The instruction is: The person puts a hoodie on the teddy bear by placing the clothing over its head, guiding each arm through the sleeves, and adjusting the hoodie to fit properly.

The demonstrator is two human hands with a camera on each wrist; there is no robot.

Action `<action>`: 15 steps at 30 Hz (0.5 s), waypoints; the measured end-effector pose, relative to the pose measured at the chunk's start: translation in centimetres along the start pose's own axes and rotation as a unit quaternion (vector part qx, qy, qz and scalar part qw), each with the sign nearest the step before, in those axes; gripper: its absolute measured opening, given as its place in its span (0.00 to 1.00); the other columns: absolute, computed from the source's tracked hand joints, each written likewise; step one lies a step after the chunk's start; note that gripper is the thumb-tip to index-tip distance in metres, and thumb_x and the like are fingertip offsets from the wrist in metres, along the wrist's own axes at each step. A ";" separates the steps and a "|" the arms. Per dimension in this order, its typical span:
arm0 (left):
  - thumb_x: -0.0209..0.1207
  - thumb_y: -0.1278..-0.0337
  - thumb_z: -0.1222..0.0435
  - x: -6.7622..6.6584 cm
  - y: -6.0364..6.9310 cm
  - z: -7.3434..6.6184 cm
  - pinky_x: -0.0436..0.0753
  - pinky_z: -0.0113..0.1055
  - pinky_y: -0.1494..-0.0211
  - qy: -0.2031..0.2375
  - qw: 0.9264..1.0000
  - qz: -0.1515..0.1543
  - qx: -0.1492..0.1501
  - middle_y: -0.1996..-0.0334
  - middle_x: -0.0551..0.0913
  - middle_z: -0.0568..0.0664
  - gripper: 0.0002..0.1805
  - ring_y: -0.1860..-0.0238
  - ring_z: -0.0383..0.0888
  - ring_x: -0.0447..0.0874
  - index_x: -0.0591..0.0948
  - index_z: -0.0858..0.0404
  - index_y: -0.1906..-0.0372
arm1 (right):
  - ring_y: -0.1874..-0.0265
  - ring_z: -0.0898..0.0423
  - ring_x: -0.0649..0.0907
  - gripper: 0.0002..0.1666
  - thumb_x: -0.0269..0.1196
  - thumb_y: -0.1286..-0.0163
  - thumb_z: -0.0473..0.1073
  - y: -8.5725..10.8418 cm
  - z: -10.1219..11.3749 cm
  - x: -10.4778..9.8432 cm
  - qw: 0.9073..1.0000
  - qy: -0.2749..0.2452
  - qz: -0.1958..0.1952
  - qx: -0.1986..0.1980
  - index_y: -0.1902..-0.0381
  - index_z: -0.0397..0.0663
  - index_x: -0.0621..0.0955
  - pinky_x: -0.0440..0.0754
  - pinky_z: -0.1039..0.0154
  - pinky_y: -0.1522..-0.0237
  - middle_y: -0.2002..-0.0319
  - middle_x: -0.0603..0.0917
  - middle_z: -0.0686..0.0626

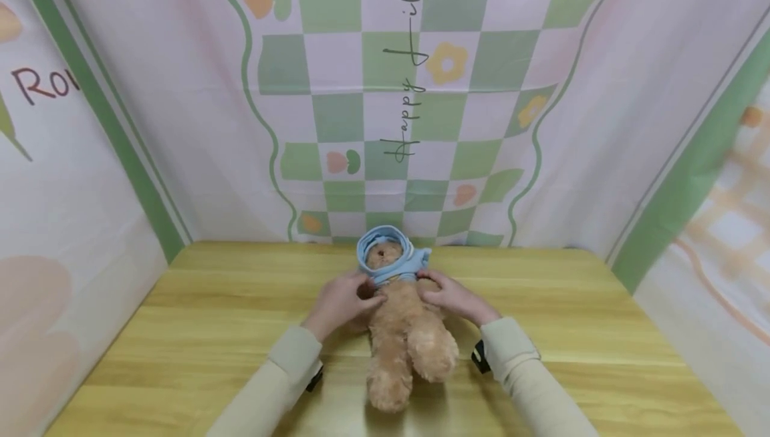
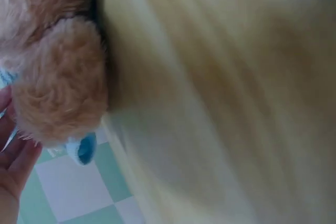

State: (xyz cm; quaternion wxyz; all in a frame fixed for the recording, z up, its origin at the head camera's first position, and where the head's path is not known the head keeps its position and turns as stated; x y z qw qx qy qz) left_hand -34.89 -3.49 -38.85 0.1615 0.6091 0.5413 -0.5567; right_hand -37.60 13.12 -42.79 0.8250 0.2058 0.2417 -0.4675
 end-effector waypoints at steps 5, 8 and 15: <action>0.65 0.47 0.49 0.1 0.8 -0.6 0.83 0.34 0.59 -0.008 1.000 -0.027 0.013 0.61 0.84 0.46 0.19 0.61 0.41 0.82 0.85 0.57 0.56 | 0.29 0.33 0.57 0.37 0.52 0.31 0.47 0.4 -0.4 -0.1 1.000 -0.005 0.011 -0.008 0.28 0.36 0.59 0.60 0.38 0.31 0.28 0.58 0.32; 0.64 0.46 0.51 0.4 0.9 -0.9 0.84 0.36 0.55 -0.011 0.999 -0.031 0.019 0.54 0.82 0.50 0.23 0.55 0.44 0.82 0.82 0.61 0.48 | 0.29 0.34 0.57 0.36 0.52 0.32 0.46 0.6 -0.9 -0.2 1.000 -0.008 0.012 -0.001 0.29 0.37 0.61 0.61 0.38 0.32 0.28 0.58 0.32; 0.63 0.49 0.45 2.7 0.8 -0.3 0.77 0.46 0.38 0.066 0.992 0.103 -0.005 0.37 0.70 0.56 0.40 0.38 0.54 0.73 0.70 0.64 0.35 | 0.30 0.30 0.58 0.34 0.53 0.32 0.47 0.9 -1.7 0.1 1.000 0.005 0.017 0.000 0.32 0.33 0.65 0.60 0.37 0.32 0.31 0.59 0.28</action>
Point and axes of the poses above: each hand's wrist, its own y-axis away from the middle knuckle, its own x-axis out of the palm, z = x × y, the point moved 10 cm from there along -y, towards the middle knuckle
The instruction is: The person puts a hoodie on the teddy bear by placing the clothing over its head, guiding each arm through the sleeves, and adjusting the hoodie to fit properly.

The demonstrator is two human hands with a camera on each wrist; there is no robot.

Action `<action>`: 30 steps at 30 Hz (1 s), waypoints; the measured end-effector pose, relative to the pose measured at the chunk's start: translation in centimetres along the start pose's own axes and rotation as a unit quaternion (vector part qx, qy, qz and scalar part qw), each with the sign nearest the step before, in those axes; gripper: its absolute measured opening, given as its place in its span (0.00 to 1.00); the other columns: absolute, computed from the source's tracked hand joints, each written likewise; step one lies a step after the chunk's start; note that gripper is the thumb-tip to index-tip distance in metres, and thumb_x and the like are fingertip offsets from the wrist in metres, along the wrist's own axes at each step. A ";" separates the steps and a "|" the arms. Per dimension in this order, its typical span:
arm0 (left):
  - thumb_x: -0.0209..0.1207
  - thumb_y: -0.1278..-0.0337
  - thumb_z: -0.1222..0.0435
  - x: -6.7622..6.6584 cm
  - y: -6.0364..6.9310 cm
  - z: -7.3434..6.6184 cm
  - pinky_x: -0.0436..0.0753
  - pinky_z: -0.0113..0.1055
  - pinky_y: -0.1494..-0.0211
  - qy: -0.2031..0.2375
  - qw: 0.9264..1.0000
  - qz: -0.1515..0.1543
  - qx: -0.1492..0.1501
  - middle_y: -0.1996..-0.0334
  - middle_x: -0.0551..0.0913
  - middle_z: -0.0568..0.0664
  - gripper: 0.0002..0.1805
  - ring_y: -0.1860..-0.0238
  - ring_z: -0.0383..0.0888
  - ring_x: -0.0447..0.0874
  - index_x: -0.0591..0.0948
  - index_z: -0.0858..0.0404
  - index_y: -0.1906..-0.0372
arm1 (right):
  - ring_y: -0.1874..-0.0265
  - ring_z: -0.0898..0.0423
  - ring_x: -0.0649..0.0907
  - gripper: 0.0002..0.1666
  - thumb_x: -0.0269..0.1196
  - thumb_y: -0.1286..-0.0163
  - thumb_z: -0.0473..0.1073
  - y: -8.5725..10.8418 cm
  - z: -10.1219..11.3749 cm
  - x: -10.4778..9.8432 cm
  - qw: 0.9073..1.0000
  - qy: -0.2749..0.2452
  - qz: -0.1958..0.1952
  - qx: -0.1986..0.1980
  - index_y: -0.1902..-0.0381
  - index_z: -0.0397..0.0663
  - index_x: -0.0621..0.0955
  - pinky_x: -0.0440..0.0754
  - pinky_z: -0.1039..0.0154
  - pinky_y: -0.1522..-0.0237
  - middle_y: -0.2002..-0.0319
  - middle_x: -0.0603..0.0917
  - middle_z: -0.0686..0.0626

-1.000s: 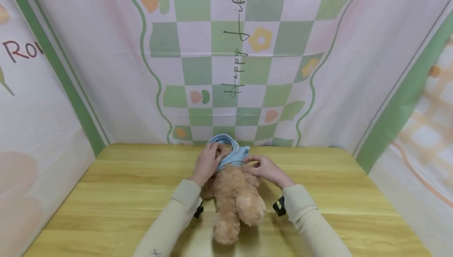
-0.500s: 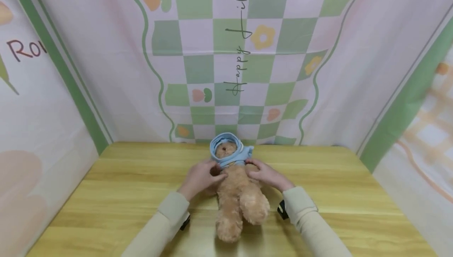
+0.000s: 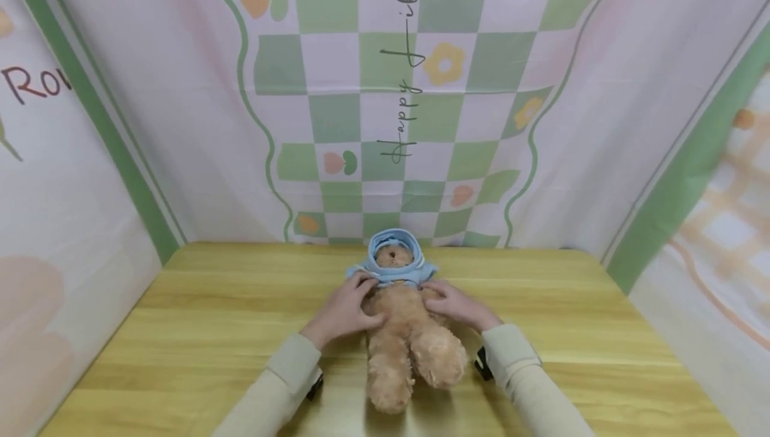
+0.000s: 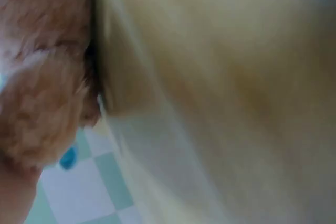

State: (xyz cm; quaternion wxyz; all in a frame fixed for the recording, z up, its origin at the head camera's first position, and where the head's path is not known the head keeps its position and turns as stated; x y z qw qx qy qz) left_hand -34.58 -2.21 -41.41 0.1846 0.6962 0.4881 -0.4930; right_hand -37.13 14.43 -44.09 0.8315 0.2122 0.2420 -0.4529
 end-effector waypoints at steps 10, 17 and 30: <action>0.64 0.54 0.39 0.7 0.0 0.8 0.77 0.46 0.40 0.022 0.996 0.082 -0.025 0.41 0.75 0.54 0.44 0.41 0.51 0.76 0.69 0.61 0.35 | 0.35 0.34 0.67 0.36 0.57 0.42 0.41 -0.2 0.4 0.6 1.000 -0.008 0.015 -0.025 0.34 0.37 0.67 0.70 0.41 0.38 0.34 0.66 0.30; 0.64 0.45 0.50 0.7 -0.3 -0.1 0.80 0.40 0.54 -0.046 0.998 0.037 -0.009 0.57 0.81 0.51 0.24 0.58 0.46 0.80 0.77 0.62 0.51 | 0.50 0.43 0.77 0.28 0.59 0.42 0.39 -0.7 1.0 0.6 0.998 0.014 0.015 -0.053 0.43 0.38 0.73 0.78 0.54 0.52 0.44 0.75 0.34; 0.56 0.40 0.71 -0.3 0.0 -2.3 0.82 0.40 0.57 -0.119 0.988 -0.053 0.082 0.61 0.83 0.51 0.09 0.61 0.46 0.82 0.81 0.62 0.56 | 0.61 0.57 0.76 0.12 0.62 0.38 0.40 -0.7 0.9 -0.1 0.997 0.047 -0.023 -0.064 0.57 0.43 0.77 0.74 0.62 0.59 0.59 0.80 0.43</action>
Point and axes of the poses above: each hand's wrist, its own y-axis away from the middle knuckle, its own x-axis out of the palm, z = x × y, the point moved 10 cm from there along -y, towards the middle knuckle
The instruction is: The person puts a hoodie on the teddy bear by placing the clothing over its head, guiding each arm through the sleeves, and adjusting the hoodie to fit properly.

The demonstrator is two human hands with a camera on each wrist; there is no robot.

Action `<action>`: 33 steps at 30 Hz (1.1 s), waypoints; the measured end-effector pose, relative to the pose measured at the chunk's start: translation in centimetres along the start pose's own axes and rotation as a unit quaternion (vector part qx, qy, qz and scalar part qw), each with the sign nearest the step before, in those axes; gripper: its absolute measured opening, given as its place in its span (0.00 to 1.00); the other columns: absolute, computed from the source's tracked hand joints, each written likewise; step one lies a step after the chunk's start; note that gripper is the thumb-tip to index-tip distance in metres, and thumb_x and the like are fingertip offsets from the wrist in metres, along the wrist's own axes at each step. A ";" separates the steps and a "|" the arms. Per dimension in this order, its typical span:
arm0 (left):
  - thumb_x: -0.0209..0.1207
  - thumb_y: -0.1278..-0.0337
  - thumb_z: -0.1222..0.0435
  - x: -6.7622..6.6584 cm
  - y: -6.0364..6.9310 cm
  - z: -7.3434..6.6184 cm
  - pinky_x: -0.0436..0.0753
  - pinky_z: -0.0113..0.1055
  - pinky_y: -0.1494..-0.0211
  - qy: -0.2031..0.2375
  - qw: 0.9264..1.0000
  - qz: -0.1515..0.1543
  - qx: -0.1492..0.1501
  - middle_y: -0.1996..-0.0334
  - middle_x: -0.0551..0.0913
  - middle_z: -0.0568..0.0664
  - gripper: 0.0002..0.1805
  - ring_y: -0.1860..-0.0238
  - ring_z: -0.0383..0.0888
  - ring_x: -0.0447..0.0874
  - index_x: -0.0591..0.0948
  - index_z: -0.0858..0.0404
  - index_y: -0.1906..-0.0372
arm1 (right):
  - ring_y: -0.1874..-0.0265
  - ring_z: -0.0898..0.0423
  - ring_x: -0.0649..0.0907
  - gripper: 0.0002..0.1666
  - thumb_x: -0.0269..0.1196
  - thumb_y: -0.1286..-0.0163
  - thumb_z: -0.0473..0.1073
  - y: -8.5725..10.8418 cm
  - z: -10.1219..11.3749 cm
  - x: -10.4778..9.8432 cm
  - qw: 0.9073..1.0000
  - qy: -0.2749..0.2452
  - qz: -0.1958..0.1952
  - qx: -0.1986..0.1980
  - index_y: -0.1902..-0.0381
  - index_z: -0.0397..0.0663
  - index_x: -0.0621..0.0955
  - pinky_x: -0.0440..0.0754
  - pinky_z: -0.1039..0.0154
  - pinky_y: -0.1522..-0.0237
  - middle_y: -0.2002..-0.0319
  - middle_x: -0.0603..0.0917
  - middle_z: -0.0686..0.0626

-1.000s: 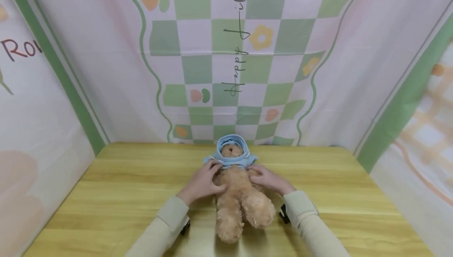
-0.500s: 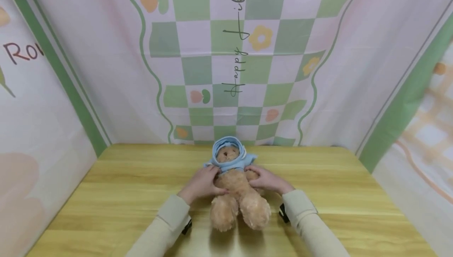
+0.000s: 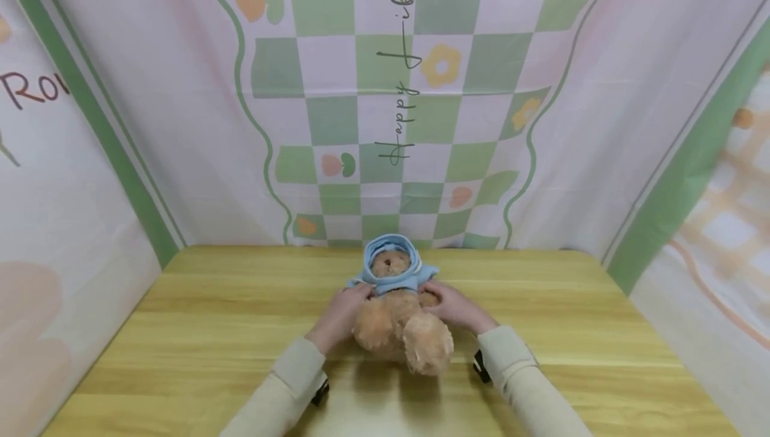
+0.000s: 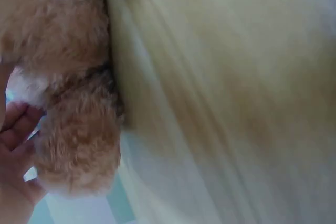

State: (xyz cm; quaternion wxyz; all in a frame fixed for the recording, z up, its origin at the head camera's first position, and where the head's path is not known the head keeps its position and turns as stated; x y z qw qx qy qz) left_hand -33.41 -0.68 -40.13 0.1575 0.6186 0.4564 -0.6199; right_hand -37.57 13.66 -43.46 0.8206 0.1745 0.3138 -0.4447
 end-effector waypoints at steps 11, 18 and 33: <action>0.61 0.44 0.46 1.2 0.4 2.2 0.76 0.49 0.39 0.197 0.968 0.108 -0.110 0.41 0.77 0.57 0.33 0.41 0.54 0.76 0.75 0.63 0.39 | 0.37 0.33 0.70 0.31 0.59 0.39 0.43 1.5 0.5 -0.6 1.000 0.000 0.005 0.024 0.39 0.36 0.72 0.71 0.40 0.38 0.38 0.72 0.31; 0.58 0.41 0.45 0.6 0.2 2.4 0.80 0.44 0.47 0.196 0.968 0.098 -0.121 0.50 0.82 0.52 0.27 0.50 0.48 0.80 0.78 0.60 0.45 | 0.39 0.35 0.72 0.36 0.65 0.44 0.40 2.4 0.4 -1.3 0.998 0.016 -0.006 0.061 0.37 0.37 0.70 0.75 0.43 0.43 0.37 0.71 0.30; 0.58 0.40 0.47 -1.3 -1.3 0.2 0.81 0.41 0.47 0.168 0.978 0.086 -0.090 0.48 0.80 0.50 0.23 0.50 0.45 0.81 0.79 0.56 0.46 | 0.53 0.42 0.82 0.19 0.70 0.43 0.40 2.5 1.8 -3.3 0.989 0.081 -0.121 0.020 0.54 0.42 0.80 0.80 0.51 0.54 0.54 0.84 0.37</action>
Point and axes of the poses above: each hand's wrist, its own y-axis away from the middle knuckle, its own x-axis out of the palm, z = x × y, the point moved 10 cm from there along -y, towards the middle knuckle
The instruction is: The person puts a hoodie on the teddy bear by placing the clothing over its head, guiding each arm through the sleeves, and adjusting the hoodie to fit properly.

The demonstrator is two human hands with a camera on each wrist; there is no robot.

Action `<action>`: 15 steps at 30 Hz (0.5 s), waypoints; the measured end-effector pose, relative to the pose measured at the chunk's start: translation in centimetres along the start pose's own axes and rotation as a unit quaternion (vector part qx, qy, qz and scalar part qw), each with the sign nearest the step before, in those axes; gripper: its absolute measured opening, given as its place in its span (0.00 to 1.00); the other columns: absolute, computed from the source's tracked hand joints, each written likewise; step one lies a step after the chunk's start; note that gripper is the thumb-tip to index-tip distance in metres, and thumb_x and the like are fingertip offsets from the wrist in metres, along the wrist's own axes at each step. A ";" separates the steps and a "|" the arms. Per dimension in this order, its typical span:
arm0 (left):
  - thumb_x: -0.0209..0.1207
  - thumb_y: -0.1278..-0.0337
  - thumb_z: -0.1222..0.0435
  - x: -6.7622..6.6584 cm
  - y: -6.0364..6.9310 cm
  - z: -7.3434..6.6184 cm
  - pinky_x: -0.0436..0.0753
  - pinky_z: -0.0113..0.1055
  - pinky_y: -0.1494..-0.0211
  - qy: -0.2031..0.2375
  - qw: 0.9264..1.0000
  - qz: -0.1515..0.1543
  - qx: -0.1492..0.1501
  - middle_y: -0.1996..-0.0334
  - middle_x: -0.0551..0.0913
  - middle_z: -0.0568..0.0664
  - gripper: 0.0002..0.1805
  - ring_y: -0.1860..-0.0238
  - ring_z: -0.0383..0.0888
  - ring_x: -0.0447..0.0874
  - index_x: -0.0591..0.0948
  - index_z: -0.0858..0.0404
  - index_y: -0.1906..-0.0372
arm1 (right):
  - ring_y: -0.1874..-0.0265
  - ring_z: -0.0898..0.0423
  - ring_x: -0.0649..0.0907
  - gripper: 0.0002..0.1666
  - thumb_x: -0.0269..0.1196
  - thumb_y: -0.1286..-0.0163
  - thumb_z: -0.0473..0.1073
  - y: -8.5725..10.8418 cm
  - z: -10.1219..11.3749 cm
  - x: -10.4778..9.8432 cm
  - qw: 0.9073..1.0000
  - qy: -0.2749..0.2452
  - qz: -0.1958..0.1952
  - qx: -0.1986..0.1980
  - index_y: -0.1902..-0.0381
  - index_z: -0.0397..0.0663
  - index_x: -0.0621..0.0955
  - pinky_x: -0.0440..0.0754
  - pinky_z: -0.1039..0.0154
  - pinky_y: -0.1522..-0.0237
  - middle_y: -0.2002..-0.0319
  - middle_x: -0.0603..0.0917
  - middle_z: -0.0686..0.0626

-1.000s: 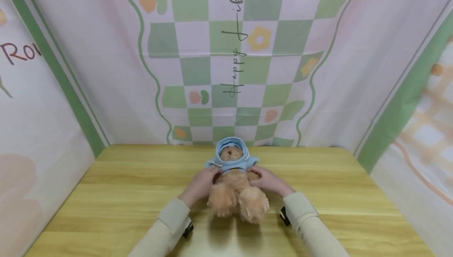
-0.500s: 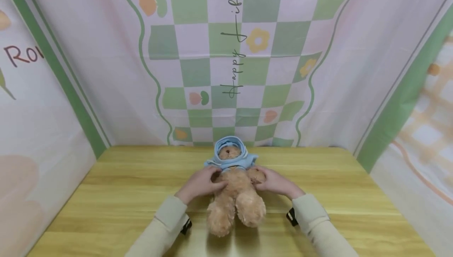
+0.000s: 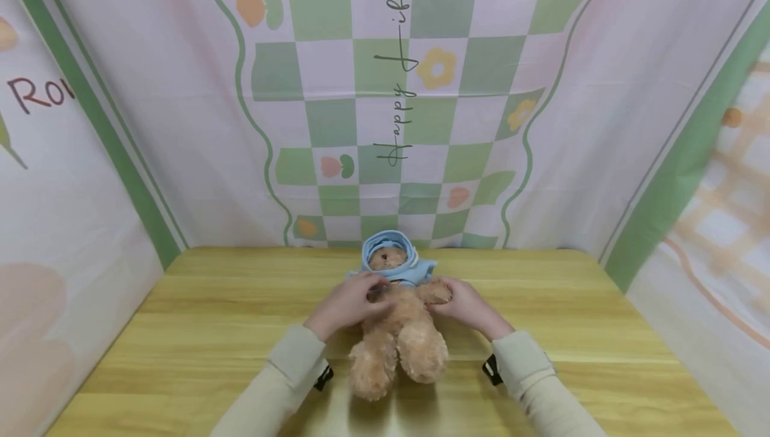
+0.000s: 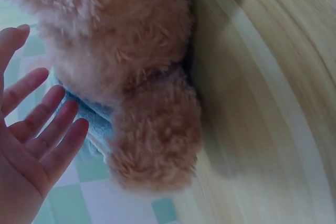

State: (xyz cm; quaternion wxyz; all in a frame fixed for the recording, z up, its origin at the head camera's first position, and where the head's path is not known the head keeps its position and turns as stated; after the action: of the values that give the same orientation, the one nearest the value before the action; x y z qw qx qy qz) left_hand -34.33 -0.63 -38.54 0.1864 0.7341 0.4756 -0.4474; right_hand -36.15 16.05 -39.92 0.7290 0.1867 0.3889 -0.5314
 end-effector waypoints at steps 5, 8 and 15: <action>0.58 0.40 0.46 0.3 0.0 0.0 0.80 0.43 0.45 0.012 1.000 0.010 -0.003 0.44 0.78 0.51 0.24 0.48 0.47 0.80 0.79 0.54 0.45 | 0.66 0.53 0.80 0.17 0.69 0.44 0.37 -0.2 -0.3 0.2 0.999 -0.042 0.011 0.018 0.56 0.42 0.78 0.78 0.61 0.63 0.63 0.83 0.42; 0.58 0.40 0.46 0.4 0.0 0.1 0.80 0.44 0.45 0.020 1.000 0.012 0.000 0.43 0.76 0.53 0.24 0.48 0.48 0.79 0.79 0.55 0.44 | 0.70 0.59 0.76 0.17 0.65 0.42 0.33 -0.2 -0.5 0.4 0.996 -0.083 0.018 0.029 0.54 0.39 0.77 0.76 0.66 0.67 0.65 0.83 0.44; 0.59 0.40 0.50 0.6 0.4 0.6 0.80 0.40 0.50 0.045 0.999 0.003 0.007 0.47 0.76 0.52 0.22 0.51 0.45 0.78 0.79 0.54 0.43 | 0.70 0.63 0.78 0.24 0.63 0.42 0.32 -0.3 -0.4 0.2 0.991 -0.127 -0.005 0.044 0.46 0.29 0.75 0.77 0.70 0.67 0.58 0.83 0.35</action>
State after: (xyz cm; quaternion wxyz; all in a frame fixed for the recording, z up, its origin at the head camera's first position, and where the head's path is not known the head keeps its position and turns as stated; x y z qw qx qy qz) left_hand -34.22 -0.88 -39.44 0.1609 0.7562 0.4778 -0.4171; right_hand -36.50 16.11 -40.27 0.7608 0.1478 0.2703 -0.5712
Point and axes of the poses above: each hand's wrist, its own y-axis away from the middle knuckle, its own x-axis out of the palm, z = x × y, the point moved 10 cm from there along -y, towards the middle knuckle
